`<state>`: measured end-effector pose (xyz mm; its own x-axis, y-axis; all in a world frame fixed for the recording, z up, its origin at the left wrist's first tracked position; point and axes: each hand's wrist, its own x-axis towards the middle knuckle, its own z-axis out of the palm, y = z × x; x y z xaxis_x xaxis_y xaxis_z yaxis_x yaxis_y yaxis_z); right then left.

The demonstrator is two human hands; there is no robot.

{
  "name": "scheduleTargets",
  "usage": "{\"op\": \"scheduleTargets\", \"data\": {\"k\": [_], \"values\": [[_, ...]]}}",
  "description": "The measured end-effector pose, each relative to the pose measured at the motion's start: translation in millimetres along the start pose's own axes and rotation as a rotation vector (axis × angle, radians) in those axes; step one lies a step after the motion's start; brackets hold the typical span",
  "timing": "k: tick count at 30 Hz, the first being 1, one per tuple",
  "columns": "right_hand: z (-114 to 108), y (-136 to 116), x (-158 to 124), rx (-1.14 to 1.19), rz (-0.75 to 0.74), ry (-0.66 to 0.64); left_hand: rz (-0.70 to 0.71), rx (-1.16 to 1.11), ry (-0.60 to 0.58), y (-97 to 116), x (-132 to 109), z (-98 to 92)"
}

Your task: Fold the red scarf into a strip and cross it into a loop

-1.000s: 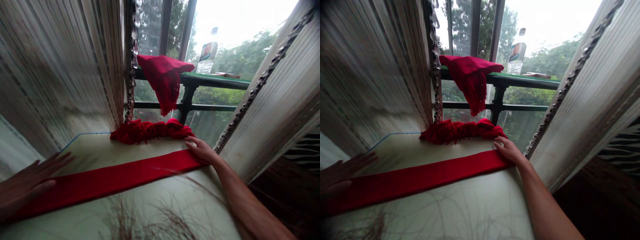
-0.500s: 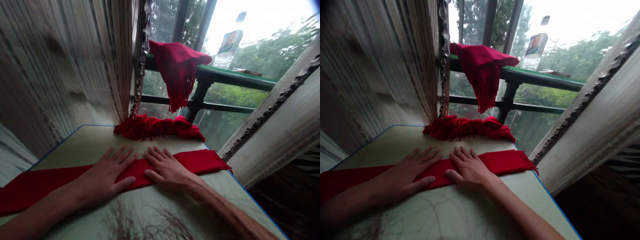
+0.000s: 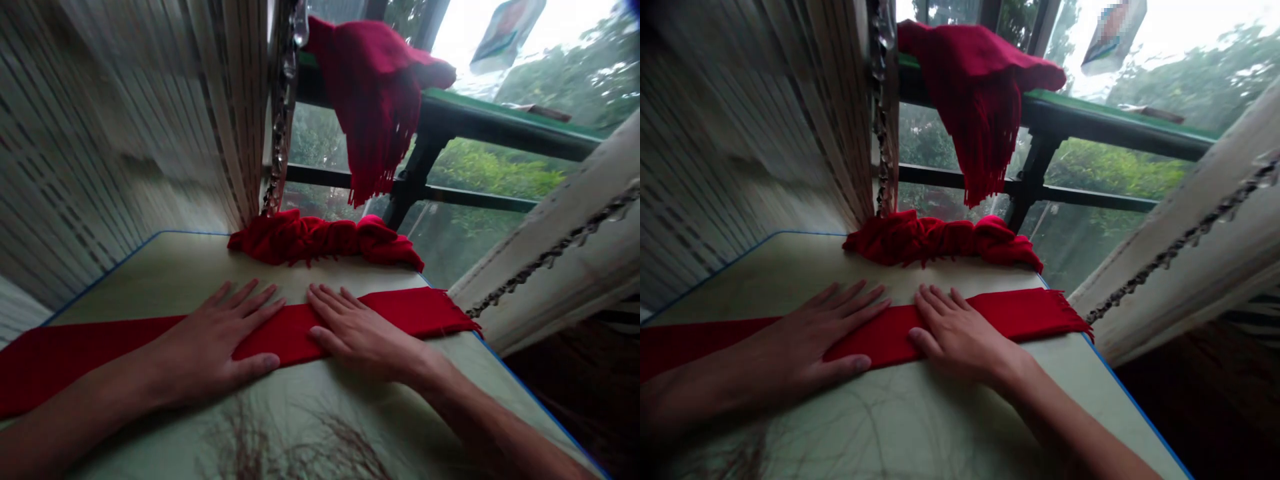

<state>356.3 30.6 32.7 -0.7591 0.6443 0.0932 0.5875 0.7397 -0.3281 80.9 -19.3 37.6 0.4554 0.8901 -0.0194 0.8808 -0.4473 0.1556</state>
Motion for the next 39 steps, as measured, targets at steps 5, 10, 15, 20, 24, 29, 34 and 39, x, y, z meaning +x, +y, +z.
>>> {"op": "scheduleTargets", "data": {"k": [5,10,15,20,24,29,34,39], "values": [[6.3,-2.3,7.7,0.007,-0.016,0.157,-0.01,0.007,-0.034,3.8,-0.4,-1.3],[12.5,-4.2,7.3,0.031,-0.013,0.072,-0.017,0.011,-0.077,7.6,-0.9,-5.6],[6.3,10.2,1.0,0.053,0.019,0.091,-0.021,-0.017,-0.106,11.0,-1.0,-10.3],[9.8,-5.1,9.2,0.01,-0.055,0.077,-0.014,-0.03,-0.105,10.6,-1.2,-9.5],[5.4,-15.8,9.6,-0.035,-0.021,-0.018,0.001,-0.034,-0.088,9.8,-1.8,-9.4],[-4.6,-19.2,8.0,-0.103,0.024,0.037,-0.005,-0.034,-0.097,10.2,-2.3,-11.0],[-0.6,-17.0,9.4,-0.097,0.044,-0.098,-0.029,-0.017,-0.134,12.2,-1.9,-13.5],[-6.8,-15.9,8.2,-0.097,0.047,0.039,-0.026,-0.002,-0.139,12.4,-2.7,-15.1]]}}
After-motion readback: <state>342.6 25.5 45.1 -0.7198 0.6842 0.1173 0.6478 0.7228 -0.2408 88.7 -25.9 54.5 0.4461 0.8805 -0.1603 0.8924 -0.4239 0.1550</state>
